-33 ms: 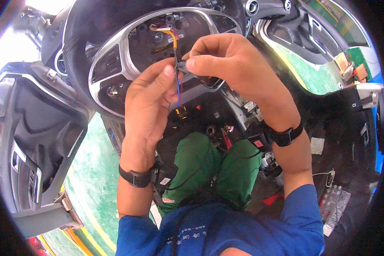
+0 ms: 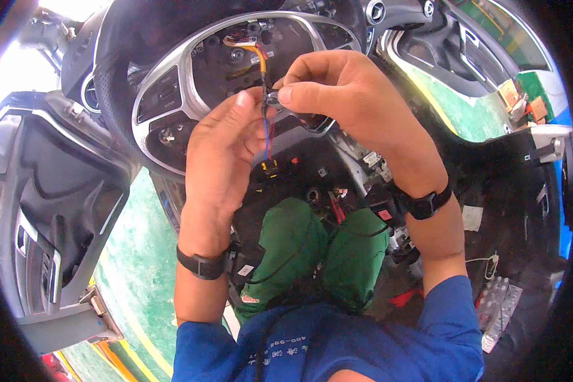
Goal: The person wraps electrical tape around wires connected to the steering wheel column. They handle a roll of black tape and multiple wires while sitting inside the vehicle.
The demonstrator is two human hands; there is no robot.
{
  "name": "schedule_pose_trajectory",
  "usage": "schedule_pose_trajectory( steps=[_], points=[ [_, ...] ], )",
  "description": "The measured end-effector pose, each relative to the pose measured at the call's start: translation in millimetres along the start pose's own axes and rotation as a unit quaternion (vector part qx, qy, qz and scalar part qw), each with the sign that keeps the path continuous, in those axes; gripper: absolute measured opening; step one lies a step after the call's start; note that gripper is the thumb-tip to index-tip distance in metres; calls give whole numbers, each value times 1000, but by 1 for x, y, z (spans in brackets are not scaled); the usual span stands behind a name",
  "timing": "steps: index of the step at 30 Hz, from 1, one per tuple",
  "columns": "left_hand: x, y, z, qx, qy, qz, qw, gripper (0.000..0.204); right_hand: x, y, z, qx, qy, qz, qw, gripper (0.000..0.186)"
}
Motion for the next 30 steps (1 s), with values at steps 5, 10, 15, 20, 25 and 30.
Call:
schedule_pose_trajectory(
  steps=[5, 10, 15, 20, 25, 30],
  points=[
    [-1, 3, 0, -32, -15, -40, 999, 30, -3, -1, 2, 29, -38, -13, 999, 20],
    [-5, -1, 5, -62, -14, -43, 997, 25, -10, 3, 2, 1, -43, -16, 999, 22],
    [-5, -4, 0, -10, 16, -33, 999, 19, -12, 10, 1, -31, -50, -6, 998, 29],
    [0, -6, -3, 22, 83, 24, 996, 17, 10, 6, 6, -1, 6, 111, 994, 29],
    [-4, -5, -3, 35, 84, 57, 994, 19, 30, 11, 13, -25, 45, 129, 990, 29],
    [-1, -3, -3, 40, 108, 98, 989, 21, 29, 12, 15, -47, 50, 161, 985, 27]
  ],
)
Point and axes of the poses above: each hand's wrist, its own z-axis towards the middle knuckle, its own y-axis out of the palm, x = y × z, the point moved 7 cm from there along z, towards the middle knuckle
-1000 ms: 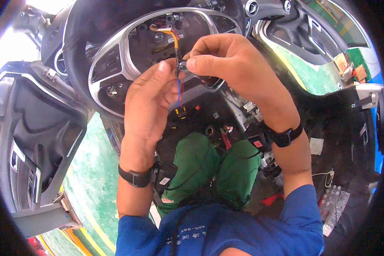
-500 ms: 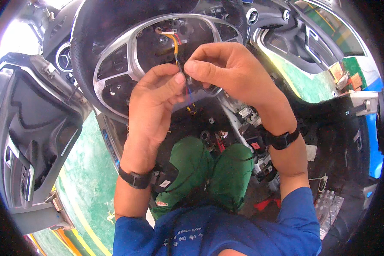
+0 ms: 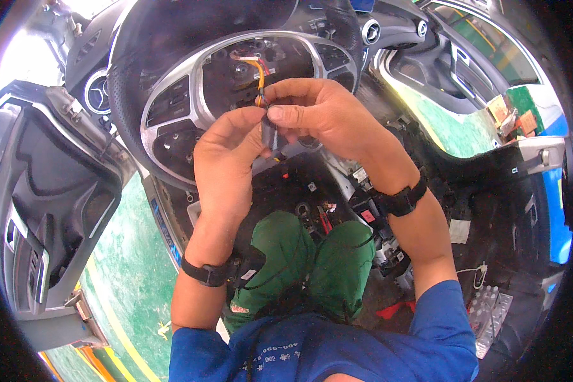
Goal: The person wraps electrical tape around wires connected to the steering wheel column. They handle a roll of black tape and multiple wires while sitting inside the vehicle.
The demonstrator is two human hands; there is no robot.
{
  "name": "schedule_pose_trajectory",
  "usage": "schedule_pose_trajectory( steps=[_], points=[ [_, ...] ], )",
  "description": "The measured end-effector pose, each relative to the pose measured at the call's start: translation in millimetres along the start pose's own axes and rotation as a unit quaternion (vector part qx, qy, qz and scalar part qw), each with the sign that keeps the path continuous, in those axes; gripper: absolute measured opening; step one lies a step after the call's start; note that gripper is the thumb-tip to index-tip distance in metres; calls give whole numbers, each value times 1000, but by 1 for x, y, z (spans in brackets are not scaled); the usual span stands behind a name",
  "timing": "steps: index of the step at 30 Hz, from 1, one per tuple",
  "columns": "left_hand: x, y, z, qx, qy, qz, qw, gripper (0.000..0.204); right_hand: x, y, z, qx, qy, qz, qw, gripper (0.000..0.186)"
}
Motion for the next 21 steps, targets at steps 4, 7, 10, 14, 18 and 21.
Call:
schedule_pose_trajectory(
  steps=[4, 7, 10, 14, 18, 21],
  points=[
    [14, 10, -9, -23, 54, 76, 995, 22, -4, -1, -1, 16, -3, -22, 1000, 27],
    [17, 13, -11, -16, 98, 155, 983, 21, -12, 0, -2, 39, -32, -96, 994, 27],
    [20, 13, -12, -3, 116, 152, 982, 17, -13, 2, -3, 56, -42, -79, 994, 26],
    [20, 6, -13, 43, 113, 180, 976, 15, -12, 1, -4, 37, -20, -59, 997, 26],
    [21, 3, -14, 82, 145, 208, 964, 14, -8, 0, -3, 37, -17, -64, 997, 26],
    [22, 2, -14, 106, 108, 208, 966, 14, -7, 0, -4, 28, -8, -59, 998, 23]
  ],
)
Point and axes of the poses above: each hand's wrist, its own z-axis towards the middle knuckle, its own y-axis out of the palm, x = y × z, the point moved 7 cm from there along z, towards the middle knuckle
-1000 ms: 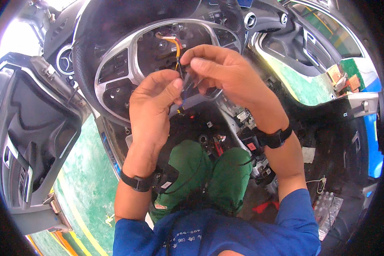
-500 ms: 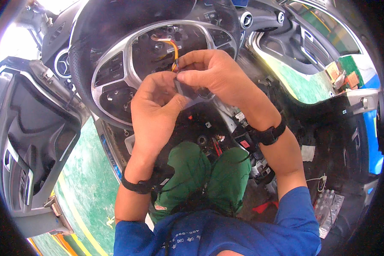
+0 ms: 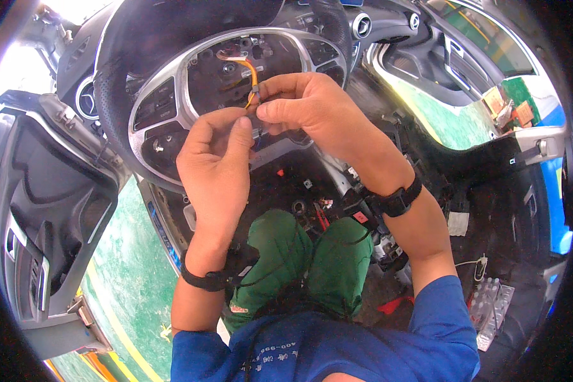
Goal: The person wraps electrical tape around wires connected to the steering wheel column. They handle a roll of black tape and multiple wires while sitting inside the vehicle.
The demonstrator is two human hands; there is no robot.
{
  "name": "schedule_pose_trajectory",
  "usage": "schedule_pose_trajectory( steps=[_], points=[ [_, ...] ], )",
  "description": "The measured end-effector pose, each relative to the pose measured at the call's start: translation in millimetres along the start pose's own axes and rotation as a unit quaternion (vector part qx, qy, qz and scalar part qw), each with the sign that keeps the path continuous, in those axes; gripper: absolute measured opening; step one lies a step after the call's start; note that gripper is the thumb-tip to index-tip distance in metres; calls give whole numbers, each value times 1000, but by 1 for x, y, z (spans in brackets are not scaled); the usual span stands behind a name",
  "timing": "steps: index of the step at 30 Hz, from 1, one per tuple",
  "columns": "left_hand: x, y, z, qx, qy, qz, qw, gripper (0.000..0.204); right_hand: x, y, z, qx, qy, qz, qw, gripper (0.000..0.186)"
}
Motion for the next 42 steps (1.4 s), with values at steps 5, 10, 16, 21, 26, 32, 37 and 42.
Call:
schedule_pose_trajectory(
  steps=[5, 10, 16, 21, 26, 32, 37, 42],
  points=[
    [-3, -5, 2, 20, -15, 16, 1000, 15, 4, 7, 0, 15, -5, 59, 998, 20],
    [-6, -9, 2, 16, -37, 65, 997, 14, 6, 7, 3, -10, -9, 22, 1000, 17],
    [-8, -4, 3, -8, -84, 48, 995, 18, 17, 9, 6, -14, -15, 103, 994, 13],
    [-9, -5, 2, -22, -104, -8, 994, 18, 27, 10, 10, -20, -21, 160, 987, 15],
    [-11, -6, 2, -3, -99, -17, 995, 17, 26, 13, 9, -3, -20, 166, 986, 15],
    [-11, -7, 5, -11, -86, 14, 996, 16, 22, 13, 8, 7, 5, 205, 979, 18],
    [-10, -6, 5, -21, -121, 23, 992, 15, 25, 10, 9, 5, -18, 200, 980, 19],
    [-2, -5, 2, -7, -88, 34, 996, 13, 17, 12, 5, 13, -15, 188, 982, 19]
  ],
)
Point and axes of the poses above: each hand's wrist, its own z-axis towards the middle knuckle, its own y-axis out of the palm, x = y × z, the point moved 7 cm from there along z, towards the middle knuckle
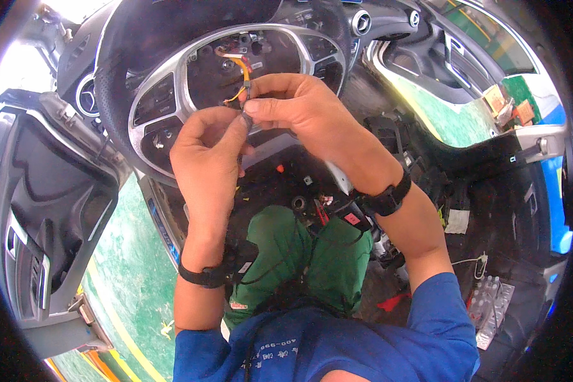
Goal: The person wraps electrical tape around wires connected to the steering wheel column. They handle a roll of black tape and multiple wires while sitting inside the vehicle.
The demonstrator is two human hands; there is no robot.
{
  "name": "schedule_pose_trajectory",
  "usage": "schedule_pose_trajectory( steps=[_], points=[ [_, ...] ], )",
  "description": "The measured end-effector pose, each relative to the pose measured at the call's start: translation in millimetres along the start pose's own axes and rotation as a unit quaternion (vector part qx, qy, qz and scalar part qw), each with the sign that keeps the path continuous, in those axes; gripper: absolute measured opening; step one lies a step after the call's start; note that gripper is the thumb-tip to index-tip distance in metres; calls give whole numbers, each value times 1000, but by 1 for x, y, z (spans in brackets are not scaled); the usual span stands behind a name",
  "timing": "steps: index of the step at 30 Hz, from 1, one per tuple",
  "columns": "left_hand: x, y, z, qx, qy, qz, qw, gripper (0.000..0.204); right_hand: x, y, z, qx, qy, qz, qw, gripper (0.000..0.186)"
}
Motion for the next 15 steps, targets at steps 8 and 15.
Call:
schedule_pose_trajectory(
  steps=[8, 15],
  points=[
    [17, -11, -3, 51, 134, 102, 984, 19, 2, -1, 4, 0, -17, -37, 999, 18],
    [1, -8, 9, -37, -2, 67, 997, 22, 0, 3, 5, -8, -25, -71, 997, 19]
  ],
)
Point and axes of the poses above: each hand's wrist, its own z-axis towards the middle knuckle, its own y-axis out of the palm, x = y × z, the point moved 7 cm from there along z, towards the middle knuckle
